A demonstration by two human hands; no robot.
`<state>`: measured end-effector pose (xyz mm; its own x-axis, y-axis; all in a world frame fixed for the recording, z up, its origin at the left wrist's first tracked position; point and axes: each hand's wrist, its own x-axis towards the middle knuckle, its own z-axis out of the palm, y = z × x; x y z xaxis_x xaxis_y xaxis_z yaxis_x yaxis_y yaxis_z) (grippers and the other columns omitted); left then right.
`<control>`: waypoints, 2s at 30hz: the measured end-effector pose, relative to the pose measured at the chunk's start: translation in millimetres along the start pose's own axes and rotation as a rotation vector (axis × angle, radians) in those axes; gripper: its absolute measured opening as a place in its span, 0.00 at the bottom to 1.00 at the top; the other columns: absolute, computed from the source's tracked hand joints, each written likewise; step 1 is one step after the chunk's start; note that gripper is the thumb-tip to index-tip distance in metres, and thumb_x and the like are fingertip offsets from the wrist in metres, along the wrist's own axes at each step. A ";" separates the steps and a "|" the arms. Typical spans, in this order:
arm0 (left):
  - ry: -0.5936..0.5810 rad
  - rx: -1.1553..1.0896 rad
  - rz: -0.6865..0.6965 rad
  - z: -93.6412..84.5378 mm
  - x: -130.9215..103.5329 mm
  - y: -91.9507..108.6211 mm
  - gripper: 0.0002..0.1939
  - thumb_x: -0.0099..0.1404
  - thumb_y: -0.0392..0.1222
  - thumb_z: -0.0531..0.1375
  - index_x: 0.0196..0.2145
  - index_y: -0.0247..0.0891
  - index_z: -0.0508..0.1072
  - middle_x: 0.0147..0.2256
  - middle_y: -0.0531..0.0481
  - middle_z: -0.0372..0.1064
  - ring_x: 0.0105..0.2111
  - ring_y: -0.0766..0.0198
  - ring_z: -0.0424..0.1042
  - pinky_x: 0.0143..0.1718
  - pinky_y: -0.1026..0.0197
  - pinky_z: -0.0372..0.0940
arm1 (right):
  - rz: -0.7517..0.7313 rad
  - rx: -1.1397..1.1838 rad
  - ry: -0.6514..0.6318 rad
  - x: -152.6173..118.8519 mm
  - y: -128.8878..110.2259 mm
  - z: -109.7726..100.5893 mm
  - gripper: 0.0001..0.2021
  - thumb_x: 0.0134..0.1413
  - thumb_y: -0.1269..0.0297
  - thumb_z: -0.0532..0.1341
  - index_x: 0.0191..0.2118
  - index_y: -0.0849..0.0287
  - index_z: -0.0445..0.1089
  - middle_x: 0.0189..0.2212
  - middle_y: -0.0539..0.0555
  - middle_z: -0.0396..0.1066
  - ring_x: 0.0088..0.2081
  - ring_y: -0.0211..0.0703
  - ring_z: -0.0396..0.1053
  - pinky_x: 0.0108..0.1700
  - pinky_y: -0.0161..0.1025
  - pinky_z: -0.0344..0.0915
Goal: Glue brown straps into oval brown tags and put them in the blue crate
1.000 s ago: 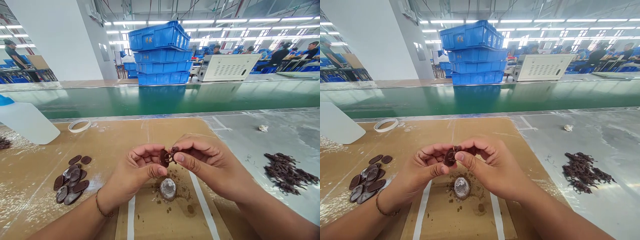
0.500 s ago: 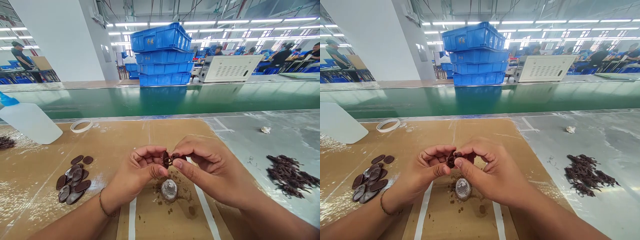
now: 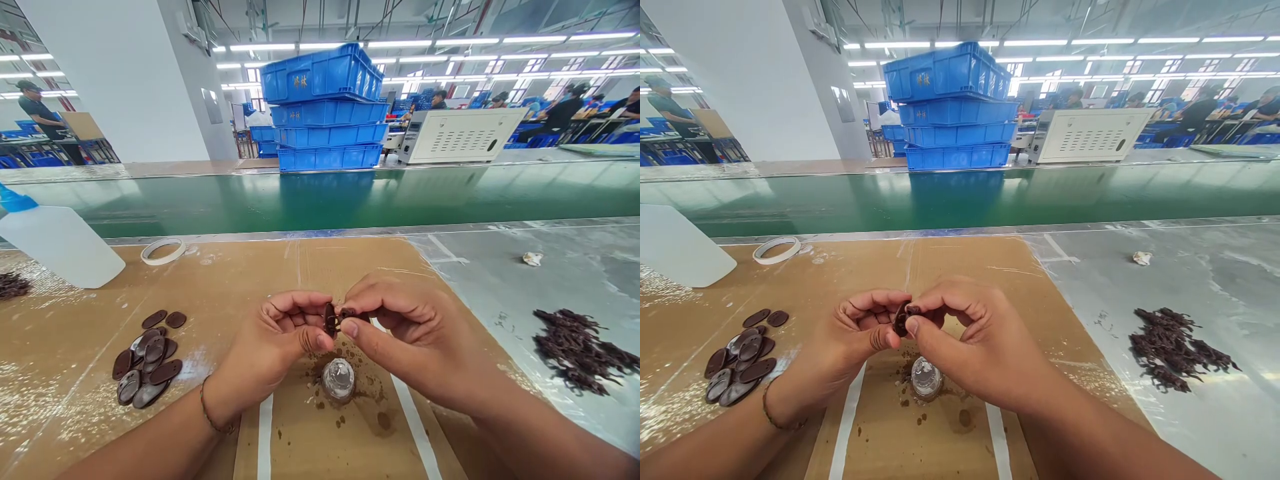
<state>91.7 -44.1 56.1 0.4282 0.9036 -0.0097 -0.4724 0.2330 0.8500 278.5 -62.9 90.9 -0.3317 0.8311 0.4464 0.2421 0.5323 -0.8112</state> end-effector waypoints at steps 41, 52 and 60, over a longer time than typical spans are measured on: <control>0.083 0.153 -0.040 -10.5 1.0 -4.9 0.08 0.51 0.40 0.75 0.31 0.44 0.83 0.21 0.53 0.75 0.25 0.71 0.73 0.31 0.72 0.69 | 0.356 0.505 -0.086 2.2 6.1 3.1 0.07 0.52 0.64 0.73 0.28 0.57 0.76 0.22 0.45 0.66 0.26 0.33 0.64 0.30 0.31 0.65; 0.156 0.054 -0.002 -7.9 2.1 -4.6 0.13 0.41 0.36 0.78 0.22 0.39 0.79 0.21 0.52 0.76 0.22 0.68 0.75 0.27 0.71 0.69 | 0.388 0.592 -0.130 -1.8 0.8 12.0 0.11 0.55 0.58 0.71 0.29 0.58 0.75 0.26 0.51 0.74 0.27 0.37 0.66 0.24 0.34 0.55; 0.194 0.093 0.009 -5.8 -1.0 -0.9 0.14 0.38 0.37 0.79 0.21 0.39 0.79 0.25 0.51 0.78 0.24 0.69 0.75 0.28 0.72 0.71 | 0.424 0.573 -0.110 -2.3 0.8 13.6 0.13 0.52 0.56 0.72 0.27 0.58 0.73 0.26 0.50 0.74 0.26 0.36 0.64 0.22 0.34 0.56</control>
<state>87.2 -43.2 52.3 0.2635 0.9599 -0.0957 -0.3985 0.1987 0.8954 267.0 -66.6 84.1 -0.4121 0.9105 0.0331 -0.1358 -0.0255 -0.9904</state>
